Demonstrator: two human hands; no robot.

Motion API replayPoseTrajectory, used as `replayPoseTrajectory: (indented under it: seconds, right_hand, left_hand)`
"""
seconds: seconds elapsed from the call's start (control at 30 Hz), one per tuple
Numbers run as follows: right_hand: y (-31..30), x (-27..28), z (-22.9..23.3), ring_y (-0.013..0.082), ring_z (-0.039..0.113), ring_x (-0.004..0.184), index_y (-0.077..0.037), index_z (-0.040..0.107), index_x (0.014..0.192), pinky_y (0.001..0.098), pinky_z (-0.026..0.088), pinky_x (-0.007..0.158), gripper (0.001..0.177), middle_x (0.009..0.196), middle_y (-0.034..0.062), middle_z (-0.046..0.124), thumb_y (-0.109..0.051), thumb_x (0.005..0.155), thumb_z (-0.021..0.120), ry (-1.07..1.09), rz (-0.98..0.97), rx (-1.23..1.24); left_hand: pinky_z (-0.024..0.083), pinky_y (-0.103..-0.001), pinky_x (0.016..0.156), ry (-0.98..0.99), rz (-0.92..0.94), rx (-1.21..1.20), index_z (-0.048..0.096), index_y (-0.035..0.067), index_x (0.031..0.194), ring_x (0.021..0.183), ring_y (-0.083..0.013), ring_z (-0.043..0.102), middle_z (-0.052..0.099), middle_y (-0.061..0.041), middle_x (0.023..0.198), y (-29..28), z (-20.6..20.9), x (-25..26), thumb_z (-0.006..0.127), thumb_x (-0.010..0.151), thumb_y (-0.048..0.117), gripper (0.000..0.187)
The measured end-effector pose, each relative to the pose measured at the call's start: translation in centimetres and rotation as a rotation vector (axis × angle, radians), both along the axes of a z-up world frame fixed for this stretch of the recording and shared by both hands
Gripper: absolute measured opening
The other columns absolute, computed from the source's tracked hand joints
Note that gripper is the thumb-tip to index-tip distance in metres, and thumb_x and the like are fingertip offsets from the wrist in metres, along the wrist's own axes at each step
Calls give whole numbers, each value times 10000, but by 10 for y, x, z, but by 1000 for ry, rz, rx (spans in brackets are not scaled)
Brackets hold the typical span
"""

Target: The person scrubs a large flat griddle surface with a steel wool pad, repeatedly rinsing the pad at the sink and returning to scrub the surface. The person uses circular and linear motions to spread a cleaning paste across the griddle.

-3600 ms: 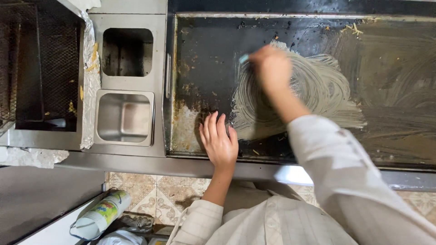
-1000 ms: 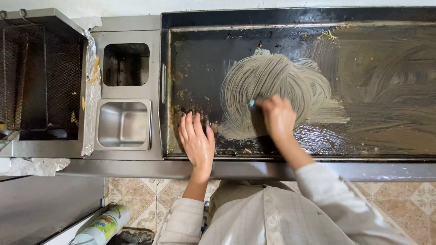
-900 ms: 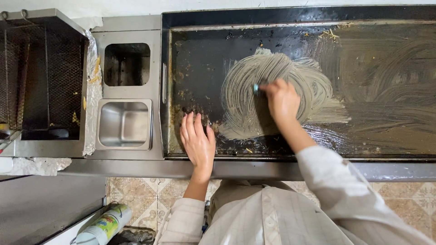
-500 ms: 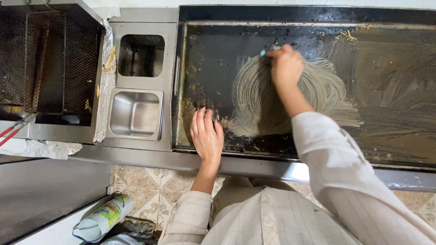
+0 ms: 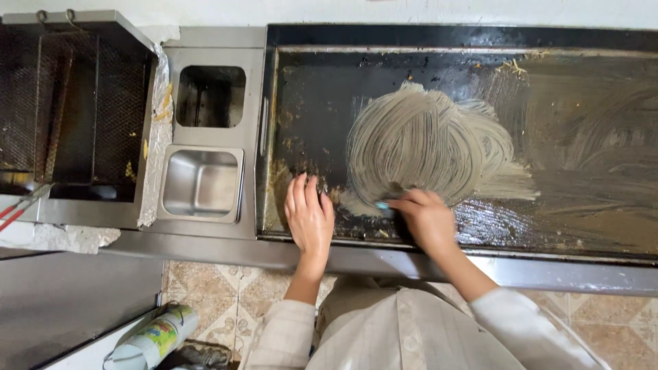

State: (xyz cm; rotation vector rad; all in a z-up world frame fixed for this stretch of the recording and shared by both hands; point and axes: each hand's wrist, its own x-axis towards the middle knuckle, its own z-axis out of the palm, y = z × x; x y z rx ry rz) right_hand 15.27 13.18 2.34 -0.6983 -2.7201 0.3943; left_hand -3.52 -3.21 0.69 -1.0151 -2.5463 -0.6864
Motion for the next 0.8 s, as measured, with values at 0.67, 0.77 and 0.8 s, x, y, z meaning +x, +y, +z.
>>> replayPoseTrajectory:
  seconds: [0.67, 0.77, 0.8]
  right_hand:
    - [146, -182, -68, 165, 644, 699, -406, 782, 823, 305, 575, 596, 52, 755, -104, 591, -399, 873, 794, 39, -468, 495]
    - [57, -193, -49, 209, 656, 780, -295, 750, 805, 351, 590, 625, 86, 787, -64, 610, -333, 879, 772, 43, -241, 392]
    - [24, -191, -40, 242, 670, 838, -244, 736, 831, 384, 594, 645, 71, 814, -44, 630, -288, 882, 756, 57, -108, 281]
  left_hand:
    - [487, -419, 1012, 63, 26, 94, 620, 69, 1313, 1216, -285, 594, 613, -106, 1296, 0, -6, 2, 578, 921, 147, 401]
    - [489, -424, 1010, 71, 24, 98, 618, 66, 1314, 1217, -291, 594, 611, -111, 1296, 0, -7, 2, 584, 917, 145, 407]
    - [491, -429, 1011, 74, 19, 102, 616, 65, 1318, 1220, -297, 595, 609, -115, 1299, 0, -6, 2, 591, 907, 142, 419]
